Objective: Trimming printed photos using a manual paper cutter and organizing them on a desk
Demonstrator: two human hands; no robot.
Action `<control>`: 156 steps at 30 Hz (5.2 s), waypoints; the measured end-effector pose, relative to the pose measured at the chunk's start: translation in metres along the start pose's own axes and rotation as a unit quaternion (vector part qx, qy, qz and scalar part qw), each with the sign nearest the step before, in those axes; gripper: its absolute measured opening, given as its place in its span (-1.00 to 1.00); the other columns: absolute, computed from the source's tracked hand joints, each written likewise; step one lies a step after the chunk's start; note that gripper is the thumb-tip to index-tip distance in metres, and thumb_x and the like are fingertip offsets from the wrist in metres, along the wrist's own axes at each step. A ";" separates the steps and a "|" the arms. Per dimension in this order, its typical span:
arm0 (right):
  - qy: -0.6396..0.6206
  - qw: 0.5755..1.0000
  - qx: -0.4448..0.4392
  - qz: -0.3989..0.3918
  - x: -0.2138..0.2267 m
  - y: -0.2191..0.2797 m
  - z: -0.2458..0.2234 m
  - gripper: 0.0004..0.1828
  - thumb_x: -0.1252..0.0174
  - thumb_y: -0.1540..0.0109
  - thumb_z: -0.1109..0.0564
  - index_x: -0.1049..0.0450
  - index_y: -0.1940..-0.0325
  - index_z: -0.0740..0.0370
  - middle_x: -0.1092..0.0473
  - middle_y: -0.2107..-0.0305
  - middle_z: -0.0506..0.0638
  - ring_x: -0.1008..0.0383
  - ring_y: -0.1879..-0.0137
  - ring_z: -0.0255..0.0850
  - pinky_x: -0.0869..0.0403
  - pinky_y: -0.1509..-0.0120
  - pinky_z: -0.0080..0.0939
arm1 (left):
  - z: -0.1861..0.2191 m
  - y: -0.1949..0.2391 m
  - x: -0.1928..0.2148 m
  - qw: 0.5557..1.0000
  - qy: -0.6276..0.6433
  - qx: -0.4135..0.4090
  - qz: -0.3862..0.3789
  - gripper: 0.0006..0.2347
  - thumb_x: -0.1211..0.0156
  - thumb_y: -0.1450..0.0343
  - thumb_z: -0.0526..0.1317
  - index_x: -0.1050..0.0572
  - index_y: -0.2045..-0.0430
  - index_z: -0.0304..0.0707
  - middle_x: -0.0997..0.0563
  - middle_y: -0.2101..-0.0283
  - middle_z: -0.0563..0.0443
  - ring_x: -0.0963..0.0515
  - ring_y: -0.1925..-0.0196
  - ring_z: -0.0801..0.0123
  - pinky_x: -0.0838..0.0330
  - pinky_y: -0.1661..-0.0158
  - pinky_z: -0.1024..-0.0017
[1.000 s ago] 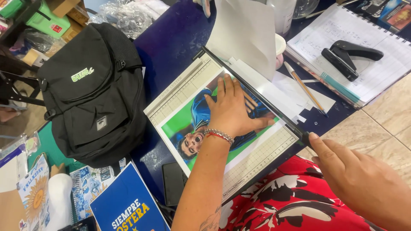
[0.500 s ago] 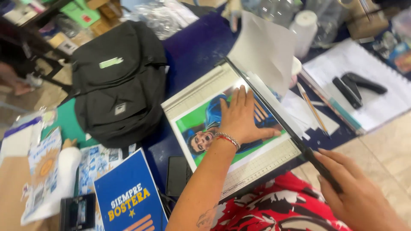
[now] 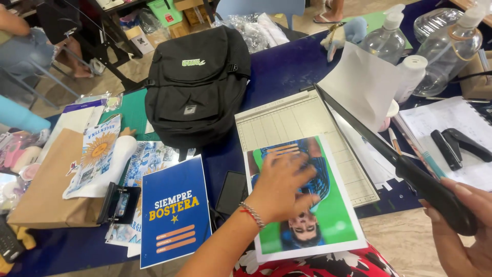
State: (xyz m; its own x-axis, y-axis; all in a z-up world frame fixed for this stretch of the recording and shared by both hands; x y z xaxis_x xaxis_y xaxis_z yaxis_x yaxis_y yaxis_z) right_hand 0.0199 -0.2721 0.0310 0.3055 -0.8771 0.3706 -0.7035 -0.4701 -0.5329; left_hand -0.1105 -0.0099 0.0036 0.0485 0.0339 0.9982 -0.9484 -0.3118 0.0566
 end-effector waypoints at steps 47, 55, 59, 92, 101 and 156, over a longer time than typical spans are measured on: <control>0.145 0.988 -0.052 -0.034 -0.007 0.012 0.018 -0.62 -0.30 -0.18 0.35 -0.50 -0.09 0.42 -0.53 -0.13 0.27 -0.58 -0.09 -0.06 -0.54 -0.23 -0.14 | 0.011 -0.135 -0.033 0.993 0.107 0.003 -0.053 -0.05 0.20 -0.29 0.47 0.06 -0.46 -0.26 0.19 -0.58 -0.13 0.30 -0.61 0.05 0.46 -0.37 -0.39; 0.130 0.990 -0.041 -0.019 -0.009 0.015 0.018 -0.66 -0.29 -0.20 0.34 -0.48 -0.05 0.45 -0.53 -0.11 0.30 -0.59 -0.09 -0.04 -0.57 -0.14 -0.16 | 0.011 -0.136 -0.033 0.992 0.118 0.002 -0.051 -0.05 0.19 -0.29 0.46 0.07 -0.46 -0.27 0.20 -0.58 -0.14 0.31 -0.61 0.04 0.50 -0.37 -0.38; 0.137 0.990 -0.026 -0.023 -0.009 0.016 0.020 -0.65 -0.30 -0.20 0.34 -0.47 -0.06 0.46 -0.53 -0.10 0.31 -0.59 -0.08 -0.04 -0.57 -0.13 -0.15 | 0.011 -0.137 -0.034 0.992 0.124 0.004 -0.037 -0.05 0.15 -0.29 0.46 0.05 -0.46 -0.27 0.18 -0.58 -0.14 0.30 -0.61 0.05 0.48 -0.37 -0.39; 0.212 0.973 0.070 -0.058 0.001 0.007 -0.005 -0.71 -0.38 -0.30 0.36 -0.54 -0.09 0.43 -0.58 -0.10 0.33 -0.64 -0.10 0.06 -0.57 -0.14 -0.04 | 0.011 -0.138 -0.038 0.995 0.092 0.004 -0.041 -0.04 0.11 -0.31 0.50 0.05 -0.47 -0.24 0.19 -0.58 -0.12 0.29 -0.60 0.05 0.44 -0.37 -0.39; 0.209 0.974 0.052 -0.070 0.000 0.003 -0.011 -0.69 -0.37 -0.27 0.35 -0.54 -0.09 0.45 -0.57 -0.11 0.37 -0.63 -0.12 0.09 -0.57 -0.17 -0.03 | 0.010 -0.139 -0.040 0.996 0.083 0.001 -0.029 -0.03 0.12 -0.30 0.52 0.04 -0.47 -0.22 0.16 -0.58 -0.11 0.26 -0.60 0.06 0.41 -0.37 -0.40; 0.423 0.886 0.145 -0.119 -0.002 -0.009 -0.019 -0.58 -0.29 -0.31 -0.04 -0.60 -0.23 0.10 -0.61 -0.13 -0.12 -0.66 0.12 -0.21 -0.57 0.26 -0.21 | 0.014 -0.141 -0.010 0.984 0.108 0.023 -0.137 0.20 -0.19 -0.08 0.54 0.13 -0.46 -0.32 0.29 -0.58 -0.21 0.34 -0.61 0.04 0.33 -0.30 -0.56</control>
State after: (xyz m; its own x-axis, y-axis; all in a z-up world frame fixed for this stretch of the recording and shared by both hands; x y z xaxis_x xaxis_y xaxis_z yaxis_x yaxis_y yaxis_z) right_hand 0.0138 -0.2643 0.0497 -0.2534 -0.4192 0.8718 -0.4524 -0.7453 -0.4898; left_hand 0.0268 0.0204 -0.0144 0.2275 0.3216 0.9191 -0.8939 -0.3054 0.3281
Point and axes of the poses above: each hand's wrist, its own y-axis away from the middle knuckle, its own x-axis out of the back of the hand, z = x × y, the point moved 4 cm from there along -y, towards the middle knuckle
